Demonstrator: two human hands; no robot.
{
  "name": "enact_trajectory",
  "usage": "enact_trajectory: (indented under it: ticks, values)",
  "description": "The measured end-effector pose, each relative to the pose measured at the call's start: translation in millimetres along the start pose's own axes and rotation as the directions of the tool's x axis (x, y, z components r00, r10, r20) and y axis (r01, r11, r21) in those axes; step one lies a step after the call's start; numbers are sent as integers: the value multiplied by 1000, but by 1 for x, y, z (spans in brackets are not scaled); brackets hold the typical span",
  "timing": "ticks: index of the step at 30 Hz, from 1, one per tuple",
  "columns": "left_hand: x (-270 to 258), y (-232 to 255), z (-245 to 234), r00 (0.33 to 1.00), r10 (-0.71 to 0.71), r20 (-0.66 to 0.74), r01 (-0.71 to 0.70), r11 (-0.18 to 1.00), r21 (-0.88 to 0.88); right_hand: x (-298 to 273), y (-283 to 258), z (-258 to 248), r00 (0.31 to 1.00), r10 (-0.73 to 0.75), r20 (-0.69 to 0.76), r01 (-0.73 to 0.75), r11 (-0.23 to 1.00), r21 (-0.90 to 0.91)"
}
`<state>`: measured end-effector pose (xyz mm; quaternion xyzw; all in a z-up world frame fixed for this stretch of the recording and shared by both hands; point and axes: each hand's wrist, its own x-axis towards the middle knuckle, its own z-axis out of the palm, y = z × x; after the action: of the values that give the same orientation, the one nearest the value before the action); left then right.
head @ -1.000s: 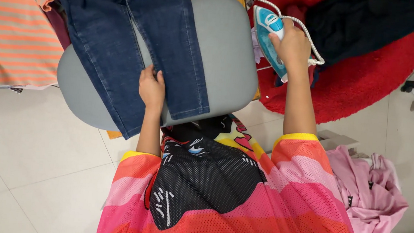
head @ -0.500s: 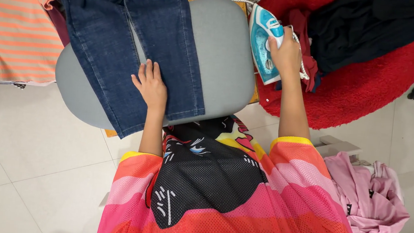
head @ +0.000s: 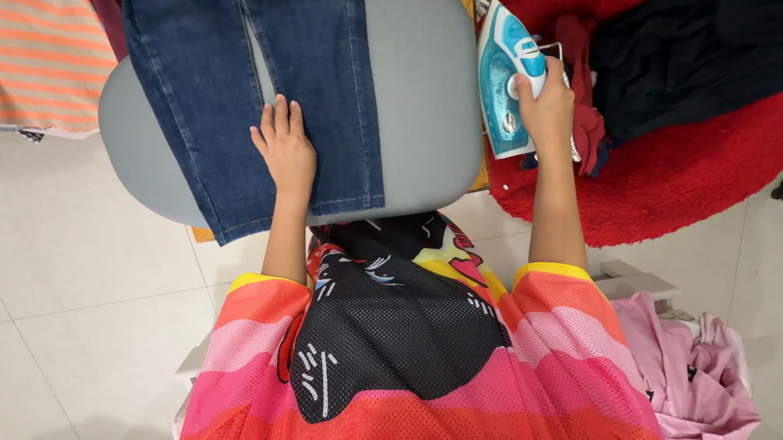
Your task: The person irons a pair of blue jeans on a gray ironing board. They smooth the fabric with both hands, then use a blue and white steam iron to press the legs and waist area. The person repositions the jeans several times to reach different sections before finishing.
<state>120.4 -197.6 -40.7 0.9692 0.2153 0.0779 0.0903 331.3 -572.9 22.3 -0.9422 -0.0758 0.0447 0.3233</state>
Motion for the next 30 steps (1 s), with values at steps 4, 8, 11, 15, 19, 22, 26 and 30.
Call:
enact_trajectory:
  ticks: [4,8,11,15,19,22,26,30]
  values:
    - [-3,2,-2,1000,-10,12,10,1000,-10,-3,3,1,1000,11,12,-11,1000,7]
    - [-7,0,-6,998,-46,37,49,996,-73,-3,-2,1,1000,6,-15,-6,1000,-30]
    - [-12,-15,-12,992,-127,16,128,982,-137,-2,-18,3,995,98,-5,-98,990,-106]
    - [-25,-53,-28,958,-276,-84,271,960,-67,-18,-51,18,867,-412,-282,246,844,-476]
    - [-48,-90,-39,885,-437,-163,439,898,-23,-41,-83,65,893,-447,-62,442,894,-79]
    - [-60,-118,-44,781,-615,-110,600,787,-145,-57,-102,113,957,-268,106,244,949,202]
    - [-78,-144,-43,721,-693,-33,657,697,-289,-67,-106,161,962,-133,239,51,946,319]
    - [-89,-161,-39,715,-690,112,668,627,-401,-77,-89,195,964,-258,64,245,956,160]
